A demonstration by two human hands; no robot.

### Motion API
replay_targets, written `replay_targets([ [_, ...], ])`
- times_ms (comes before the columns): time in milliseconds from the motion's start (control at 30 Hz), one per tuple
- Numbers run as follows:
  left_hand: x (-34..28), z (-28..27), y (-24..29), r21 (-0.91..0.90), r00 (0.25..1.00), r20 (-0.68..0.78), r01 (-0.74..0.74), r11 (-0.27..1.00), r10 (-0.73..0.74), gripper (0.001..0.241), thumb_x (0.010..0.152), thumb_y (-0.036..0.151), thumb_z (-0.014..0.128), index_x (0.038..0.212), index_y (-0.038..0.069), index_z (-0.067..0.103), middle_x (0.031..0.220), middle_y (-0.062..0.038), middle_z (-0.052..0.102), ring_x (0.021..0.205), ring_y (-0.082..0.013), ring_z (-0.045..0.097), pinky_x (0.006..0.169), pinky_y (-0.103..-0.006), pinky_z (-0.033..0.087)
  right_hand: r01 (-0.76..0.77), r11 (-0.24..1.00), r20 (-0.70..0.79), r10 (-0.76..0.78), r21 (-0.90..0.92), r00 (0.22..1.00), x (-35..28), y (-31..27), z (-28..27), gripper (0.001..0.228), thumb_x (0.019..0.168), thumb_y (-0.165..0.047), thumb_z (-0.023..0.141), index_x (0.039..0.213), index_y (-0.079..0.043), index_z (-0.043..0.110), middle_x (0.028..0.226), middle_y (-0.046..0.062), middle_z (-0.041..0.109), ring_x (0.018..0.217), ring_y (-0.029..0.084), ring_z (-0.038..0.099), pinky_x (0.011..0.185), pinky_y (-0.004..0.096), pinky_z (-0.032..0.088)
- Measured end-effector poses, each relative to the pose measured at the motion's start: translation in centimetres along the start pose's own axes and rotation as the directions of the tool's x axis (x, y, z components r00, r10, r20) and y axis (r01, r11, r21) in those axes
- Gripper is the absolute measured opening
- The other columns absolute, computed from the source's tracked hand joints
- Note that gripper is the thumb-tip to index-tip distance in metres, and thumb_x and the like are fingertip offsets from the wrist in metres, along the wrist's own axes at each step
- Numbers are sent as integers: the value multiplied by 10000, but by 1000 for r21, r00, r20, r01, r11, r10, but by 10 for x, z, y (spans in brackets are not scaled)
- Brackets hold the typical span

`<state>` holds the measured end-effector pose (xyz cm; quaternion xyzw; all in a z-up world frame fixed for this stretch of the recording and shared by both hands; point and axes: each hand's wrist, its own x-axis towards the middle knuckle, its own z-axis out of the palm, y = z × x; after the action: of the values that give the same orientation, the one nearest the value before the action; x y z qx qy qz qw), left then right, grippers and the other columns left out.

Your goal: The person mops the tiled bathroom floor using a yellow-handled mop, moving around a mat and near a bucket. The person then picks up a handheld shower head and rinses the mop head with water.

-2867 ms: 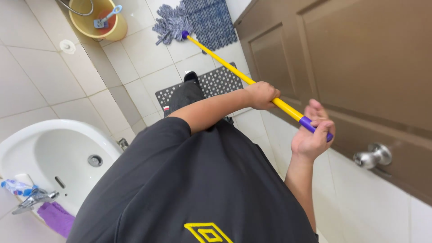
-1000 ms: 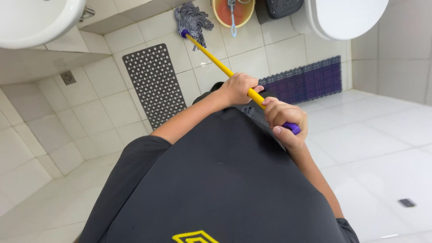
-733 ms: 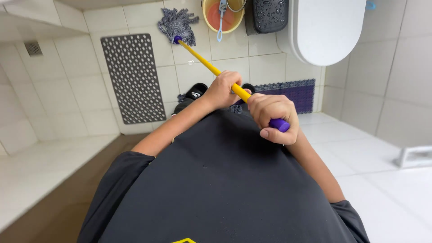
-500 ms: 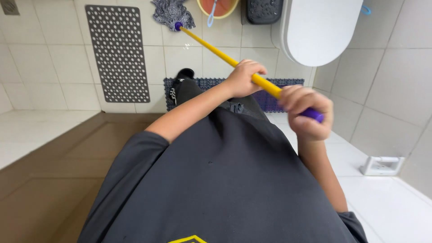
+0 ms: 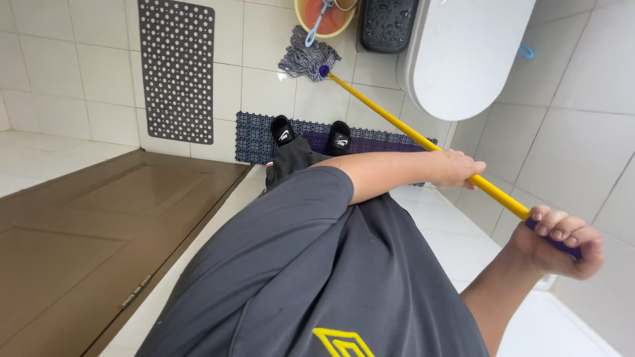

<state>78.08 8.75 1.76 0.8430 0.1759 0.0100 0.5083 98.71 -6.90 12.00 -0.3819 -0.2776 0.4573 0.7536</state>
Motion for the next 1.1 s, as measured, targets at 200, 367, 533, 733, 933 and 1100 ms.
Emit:
replay_targets([
  [200,-8,-13,-25,-16,993,-20,120,993,-120,362,1007,455,572,1089,112,490,1048,-117,695,1037,-343,674,901,-488,523,-42,999,139,44,-13,989,36,38,-1,440,1058,-323,405,772,-84,641,699,66,661,570,203,618,683,359,553],
  [367,-52,-8,-97,31,958,-144,254,967,-248,307,979,403,615,1129,143,558,1127,-97,675,1126,-312,630,997,-515,457,-56,997,62,53,46,997,27,119,53,208,984,-213,513,875,-88,639,746,86,682,658,260,671,759,437,579],
  [533,-199,-45,-154,81,860,-181,497,864,-478,294,946,344,652,1186,182,596,1232,-109,622,1278,-382,505,1057,-709,324,-396,901,122,420,-177,900,-23,190,165,37,939,-109,585,918,-82,573,1110,162,664,1192,344,602,1155,567,420],
  [733,-276,-34,-235,-30,751,-480,502,865,-453,251,861,88,647,1106,146,638,1179,-131,641,1277,-467,475,1050,-634,375,-376,735,410,645,-565,645,-33,207,295,86,859,-23,633,844,-35,550,1409,219,594,1520,376,392,1286,552,198],
  [933,-250,-56,-218,-19,634,-762,183,983,-132,292,797,-28,640,976,188,721,1024,-74,703,1016,-331,641,982,-462,460,-304,895,473,434,-328,767,-30,176,329,108,854,-61,603,790,-8,535,987,168,646,1340,394,546,1261,576,299],
  [1100,-233,-96,-145,-118,816,-540,171,978,-208,279,910,46,530,1098,168,697,1110,-135,656,1073,-374,575,943,-478,487,-178,942,475,299,-284,828,-42,147,319,154,883,-56,553,739,-31,504,886,170,629,1202,348,618,1245,578,337],
])
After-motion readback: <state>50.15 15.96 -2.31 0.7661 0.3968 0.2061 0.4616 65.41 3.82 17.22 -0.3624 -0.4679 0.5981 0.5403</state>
